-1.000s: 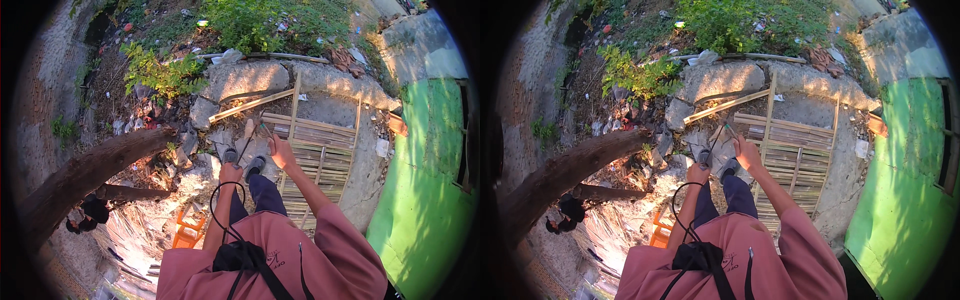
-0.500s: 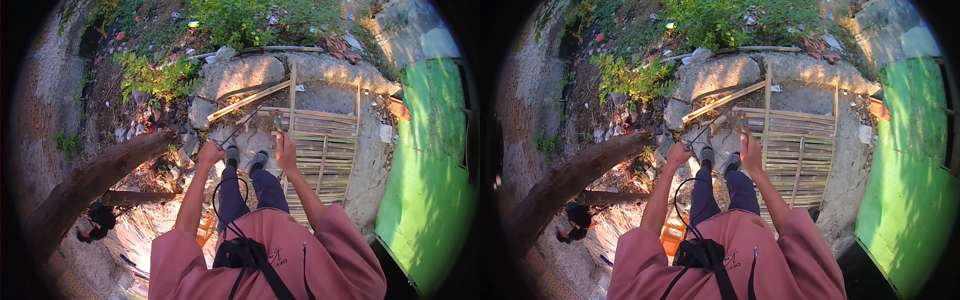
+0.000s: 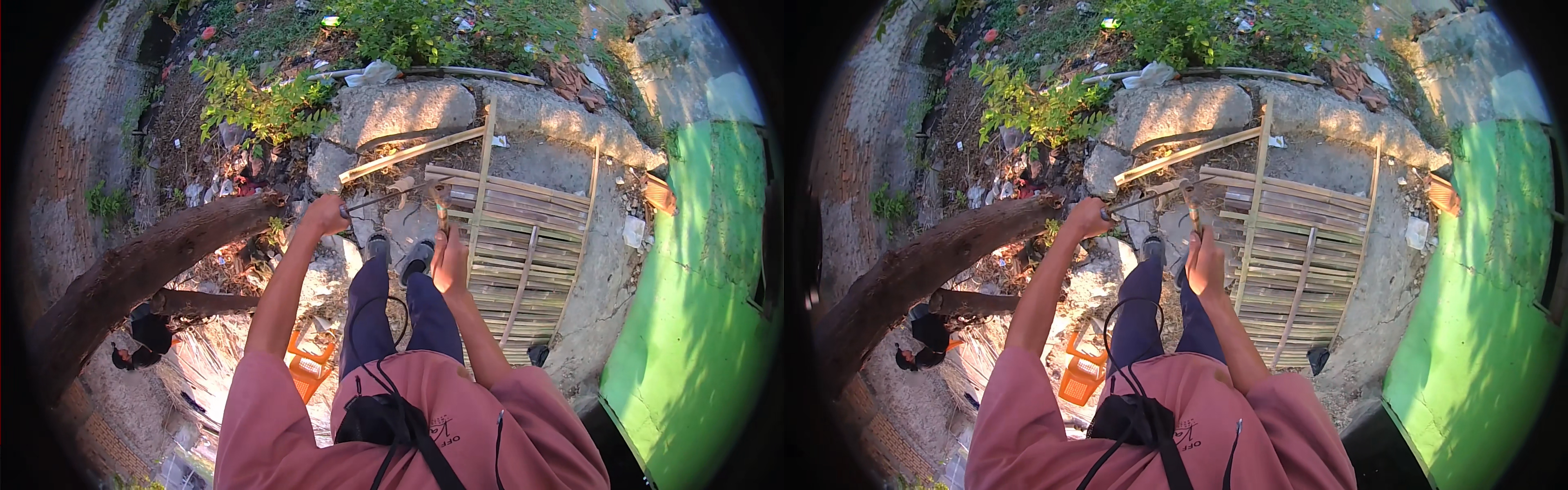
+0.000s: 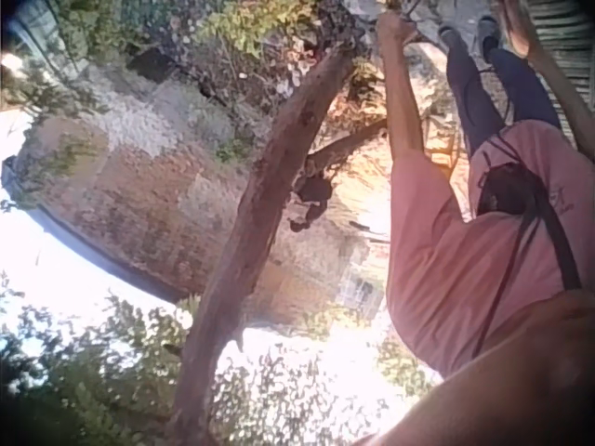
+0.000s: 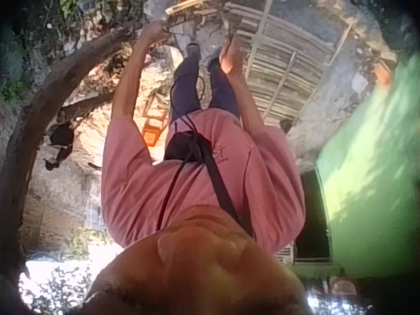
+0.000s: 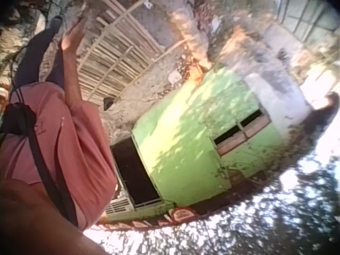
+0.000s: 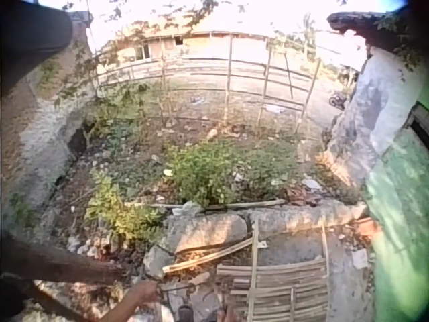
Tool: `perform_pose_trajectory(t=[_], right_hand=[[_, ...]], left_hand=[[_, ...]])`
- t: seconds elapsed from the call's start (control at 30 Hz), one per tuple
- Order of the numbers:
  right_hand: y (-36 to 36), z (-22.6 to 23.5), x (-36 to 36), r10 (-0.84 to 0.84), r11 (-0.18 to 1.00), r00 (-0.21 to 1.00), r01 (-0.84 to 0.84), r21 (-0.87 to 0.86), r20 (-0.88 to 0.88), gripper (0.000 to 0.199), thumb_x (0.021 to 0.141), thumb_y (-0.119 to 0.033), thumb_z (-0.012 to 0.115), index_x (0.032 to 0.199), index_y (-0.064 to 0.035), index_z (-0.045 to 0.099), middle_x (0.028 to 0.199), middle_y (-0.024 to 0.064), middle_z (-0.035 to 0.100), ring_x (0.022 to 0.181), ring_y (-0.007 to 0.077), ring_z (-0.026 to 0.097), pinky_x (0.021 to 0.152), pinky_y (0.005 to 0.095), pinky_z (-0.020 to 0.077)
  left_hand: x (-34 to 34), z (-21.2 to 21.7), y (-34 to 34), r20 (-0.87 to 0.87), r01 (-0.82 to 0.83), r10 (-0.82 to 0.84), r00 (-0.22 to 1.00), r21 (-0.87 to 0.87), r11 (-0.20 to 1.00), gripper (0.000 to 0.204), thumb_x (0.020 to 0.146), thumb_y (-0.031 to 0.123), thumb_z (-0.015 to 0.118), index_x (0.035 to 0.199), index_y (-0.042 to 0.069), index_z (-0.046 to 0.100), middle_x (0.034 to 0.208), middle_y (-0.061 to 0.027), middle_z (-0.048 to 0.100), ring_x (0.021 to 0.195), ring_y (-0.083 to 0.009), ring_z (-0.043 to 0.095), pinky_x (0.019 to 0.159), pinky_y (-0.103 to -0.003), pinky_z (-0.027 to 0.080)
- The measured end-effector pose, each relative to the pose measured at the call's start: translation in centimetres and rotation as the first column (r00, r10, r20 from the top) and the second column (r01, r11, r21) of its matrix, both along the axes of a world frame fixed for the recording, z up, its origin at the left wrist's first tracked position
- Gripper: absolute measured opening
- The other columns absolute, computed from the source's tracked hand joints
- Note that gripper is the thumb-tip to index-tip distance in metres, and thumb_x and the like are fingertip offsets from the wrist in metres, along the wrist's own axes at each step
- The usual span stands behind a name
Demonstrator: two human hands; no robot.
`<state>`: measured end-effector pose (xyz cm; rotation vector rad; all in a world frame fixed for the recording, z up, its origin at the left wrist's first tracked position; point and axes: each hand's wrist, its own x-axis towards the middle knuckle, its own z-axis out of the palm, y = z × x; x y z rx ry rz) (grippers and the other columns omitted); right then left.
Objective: The person splits a bamboo pole using a large knife and then hammers small bamboo dowels into pre-drilled holes in the frame components.
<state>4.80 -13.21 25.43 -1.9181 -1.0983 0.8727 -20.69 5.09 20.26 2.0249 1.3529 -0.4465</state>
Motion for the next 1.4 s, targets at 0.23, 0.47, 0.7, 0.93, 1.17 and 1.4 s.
perform_pose_trajectory(t=[0.23,0.47,0.7,0.93,1.17,1.4], right_hand=[[2.8,-1.0,-1.3,0.084,0.996,0.980,-0.077,-0.046,0.180,0.016,0.105,-0.017,0.050,0.104,-0.0009,0.051,0.064,0.0264,0.059,0.060,0.0472,0.062,0.049,0.0531,0.0442],[2.1,-2.9,-1.2,0.089,0.986,0.967,-0.051,-0.161,0.238,0.020,0.106,-0.020,0.049,0.103,-0.0004,0.052,0.061,0.0252,0.059,0.060,0.0473,0.063,0.049,0.0544,0.0439],[3.0,-1.2,-1.7,-0.085,0.993,0.980,0.068,0.101,0.178,0.019,0.104,-0.019,0.051,0.101,0.0000,0.051,0.063,0.0280,0.060,0.063,0.0503,0.063,0.053,0.0577,0.0452],[3.4,1.9,-2.3,-0.023,0.996,0.985,0.007,0.092,0.169,0.019,0.103,-0.019,0.052,0.101,-0.0004,0.050,0.065,0.0293,0.061,0.064,0.0506,0.063,0.053,0.0588,0.0462],[3.1,-4.9,-2.3,-0.033,0.996,0.980,0.047,-0.069,0.197,0.024,0.104,-0.025,0.052,0.105,-0.0008,0.050,0.062,0.0284,0.060,0.061,0.0514,0.062,0.052,0.0589,0.0478],[1.6,-6.1,-1.0,0.007,0.984,0.986,0.024,-0.178,0.169,0.022,0.103,-0.021,0.054,0.103,0.0006,0.049,0.063,0.0275,0.061,0.062,0.0505,0.063,0.053,0.0558,0.0491]], left_hand=[[-0.1,-0.5,1.0,-0.059,-0.006,0.002,0.998,-0.067,0.998,0.029,0.071,0.027,0.073,0.083,0.001,0.073,0.092,-0.0244,0.071,0.092,-0.0414,0.069,0.085,-0.049,0.056],[1.1,-0.7,1.5,-0.052,0.006,-0.011,0.999,-0.094,0.996,0.026,0.072,0.027,0.070,0.081,0.003,0.074,0.090,-0.0239,0.072,0.090,-0.0424,0.069,0.082,-0.050,0.056],[0.1,-1.6,1.2,-0.040,0.031,-0.034,0.999,-0.078,0.997,0.022,0.072,0.020,0.066,0.083,0.004,0.076,0.089,-0.0232,0.073,0.087,-0.0414,0.071,0.083,-0.050,0.057],[-0.9,-2.4,1.4,-0.057,0.089,-0.092,0.994,-0.062,0.994,0.022,0.070,0.023,0.069,0.082,0.005,0.075,0.090,-0.0242,0.072,0.089,-0.0416,0.070,0.084,-0.050,0.057],[-1.0,-3.7,1.9,0.008,0.101,-0.100,0.995,-0.076,0.992,0.025,0.070,0.025,0.070,0.077,0.001,0.072,0.085,-0.0256,0.071,0.084,-0.0413,0.069,0.077,-0.050,0.055],[1.5,-3.7,0.4,-0.011,0.102,-0.104,0.995,-0.116,0.988,0.028,0.072,0.027,0.068,0.076,-0.001,0.071,0.078,-0.0263,0.069,0.077,-0.0432,0.068,0.073,-0.051,0.054]])
